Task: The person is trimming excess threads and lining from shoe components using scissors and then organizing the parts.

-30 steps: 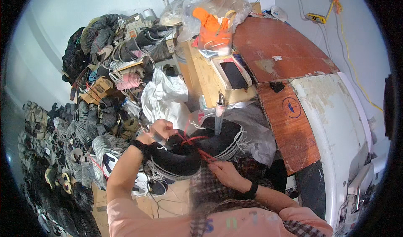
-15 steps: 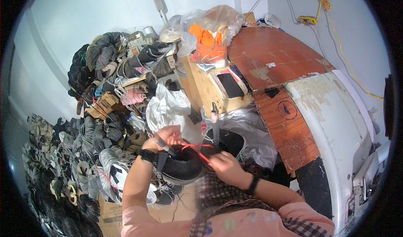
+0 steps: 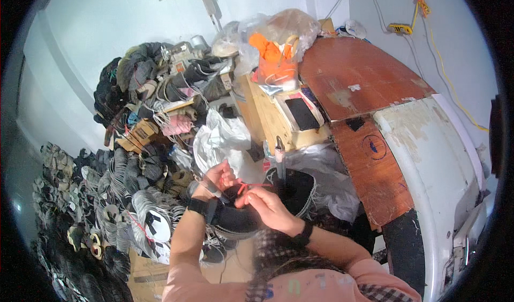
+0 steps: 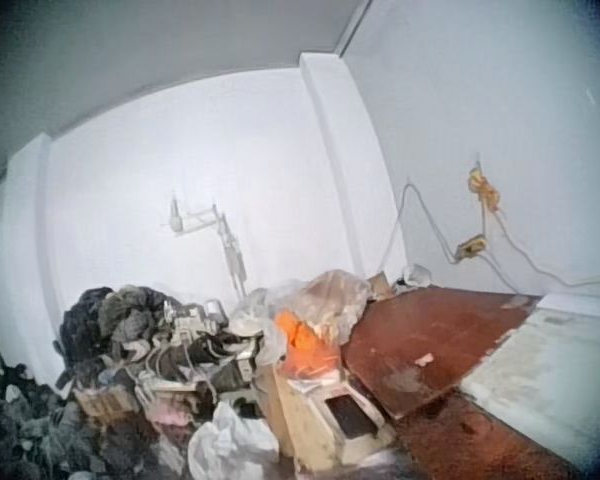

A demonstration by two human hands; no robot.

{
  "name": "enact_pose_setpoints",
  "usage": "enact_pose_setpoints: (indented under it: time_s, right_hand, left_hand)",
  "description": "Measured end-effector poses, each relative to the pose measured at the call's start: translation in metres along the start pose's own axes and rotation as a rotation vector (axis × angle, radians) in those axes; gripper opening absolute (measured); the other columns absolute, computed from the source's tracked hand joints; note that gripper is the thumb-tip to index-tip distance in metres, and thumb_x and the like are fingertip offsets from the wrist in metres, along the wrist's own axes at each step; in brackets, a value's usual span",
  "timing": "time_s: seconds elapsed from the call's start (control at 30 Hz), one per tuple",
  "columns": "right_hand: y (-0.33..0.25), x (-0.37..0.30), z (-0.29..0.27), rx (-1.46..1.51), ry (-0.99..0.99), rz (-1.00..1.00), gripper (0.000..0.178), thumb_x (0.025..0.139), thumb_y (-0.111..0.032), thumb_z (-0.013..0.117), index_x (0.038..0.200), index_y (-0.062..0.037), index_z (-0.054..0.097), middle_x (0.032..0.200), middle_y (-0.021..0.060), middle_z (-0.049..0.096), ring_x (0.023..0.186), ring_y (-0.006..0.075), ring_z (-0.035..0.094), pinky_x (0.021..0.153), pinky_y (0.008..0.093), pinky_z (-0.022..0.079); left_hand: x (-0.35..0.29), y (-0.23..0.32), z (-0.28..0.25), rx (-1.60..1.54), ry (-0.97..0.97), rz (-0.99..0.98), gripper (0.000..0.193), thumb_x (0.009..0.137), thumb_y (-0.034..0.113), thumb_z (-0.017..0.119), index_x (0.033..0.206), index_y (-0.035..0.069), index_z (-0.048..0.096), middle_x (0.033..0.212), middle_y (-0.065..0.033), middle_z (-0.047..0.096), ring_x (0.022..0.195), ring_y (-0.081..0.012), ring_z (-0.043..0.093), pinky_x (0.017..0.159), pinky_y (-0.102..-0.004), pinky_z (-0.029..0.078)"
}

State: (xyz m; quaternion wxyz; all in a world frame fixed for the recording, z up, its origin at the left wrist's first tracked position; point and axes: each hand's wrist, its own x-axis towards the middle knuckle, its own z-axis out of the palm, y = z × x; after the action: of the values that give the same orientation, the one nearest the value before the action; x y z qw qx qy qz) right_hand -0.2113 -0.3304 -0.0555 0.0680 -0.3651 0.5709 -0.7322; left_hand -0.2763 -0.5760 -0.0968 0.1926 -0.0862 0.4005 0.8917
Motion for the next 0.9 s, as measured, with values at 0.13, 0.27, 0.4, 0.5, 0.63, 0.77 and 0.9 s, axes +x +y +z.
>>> enact_pose_setpoints:
  time_s: [0.13,0.27,0.4,0.5,0.63,0.77,0.9]
  right_hand:
    - [-0.008,0.013,0.012,0.331,0.302,0.234,0.026,0.096,-0.023,0.041,0.074,-0.0081,0.041,0.066,-0.0019,0.039,0.057,0.0075,0.038,0.062,0.0236,0.04]
    - [-0.076,0.016,0.023,0.543,0.107,0.363,0.022,0.095,-0.02,0.041,0.078,-0.0062,0.042,0.067,-0.0018,0.039,0.06,0.0061,0.035,0.055,0.0204,0.031]
    - [-0.069,0.007,0.014,0.529,0.112,0.308,0.025,0.096,-0.023,0.041,0.077,-0.0059,0.041,0.067,-0.0021,0.037,0.061,0.0068,0.032,0.057,0.0217,0.03]
    - [-0.024,-0.034,-0.002,0.372,0.089,0.387,0.027,0.096,-0.021,0.038,0.073,-0.0068,0.037,0.068,-0.001,0.038,0.064,0.0088,0.034,0.061,0.0246,0.032]
    - [-0.015,-0.075,-0.027,-0.08,-0.124,0.38,0.026,0.094,-0.022,0.04,0.076,-0.004,0.045,0.071,0.001,0.045,0.071,0.0101,0.042,0.069,0.0252,0.037]
    - [-0.027,-0.013,-0.045,-0.064,-0.082,0.303,0.027,0.095,-0.023,0.038,0.078,-0.0047,0.048,0.066,-0.0018,0.042,0.061,0.0073,0.037,0.063,0.0234,0.036]
    - [-0.059,0.079,-0.007,0.384,-0.01,0.543,0.026,0.098,-0.026,0.039,0.087,-0.0041,0.048,0.084,0.0034,0.056,0.075,0.0091,0.05,0.073,0.0229,0.041]
  left_hand:
    - [-0.009,0.007,0.076,0.376,0.195,0.09,0.028,0.092,0.023,0.05,0.068,0.012,0.042,0.054,0.0043,0.034,0.045,-0.0093,0.031,0.045,-0.0238,0.029]
    - [-0.038,0.036,0.106,0.606,-0.049,0.08,0.025,0.091,0.029,0.054,0.077,0.01,0.048,0.056,0.0051,0.034,0.048,-0.0085,0.034,0.046,-0.0262,0.037]
    - [-0.027,0.047,0.112,0.479,0.009,0.114,0.03,0.092,0.028,0.051,0.068,0.012,0.042,0.053,0.0046,0.035,0.043,-0.0089,0.034,0.043,-0.0239,0.034]
    - [-0.003,0.025,0.055,0.435,0.286,0.06,0.035,0.094,0.027,0.046,0.063,0.014,0.036,0.05,0.0048,0.03,0.042,-0.0078,0.028,0.042,-0.0246,0.026]
    - [0.017,-0.008,-0.04,0.321,0.253,-0.048,0.033,0.093,0.024,0.049,0.064,0.013,0.039,0.05,0.0036,0.034,0.041,-0.0103,0.029,0.041,-0.0264,0.027]
    - [-0.01,0.025,0.051,0.448,0.114,-0.002,0.027,0.093,0.023,0.049,0.071,0.006,0.049,0.051,0.0029,0.038,0.042,-0.006,0.03,0.04,-0.0224,0.025]
    - [-0.034,0.024,0.045,0.861,-0.339,-0.012,0.033,0.087,0.035,0.059,0.078,0.004,0.059,0.063,0.0035,0.047,0.053,-0.0057,0.04,0.046,-0.0211,0.03]
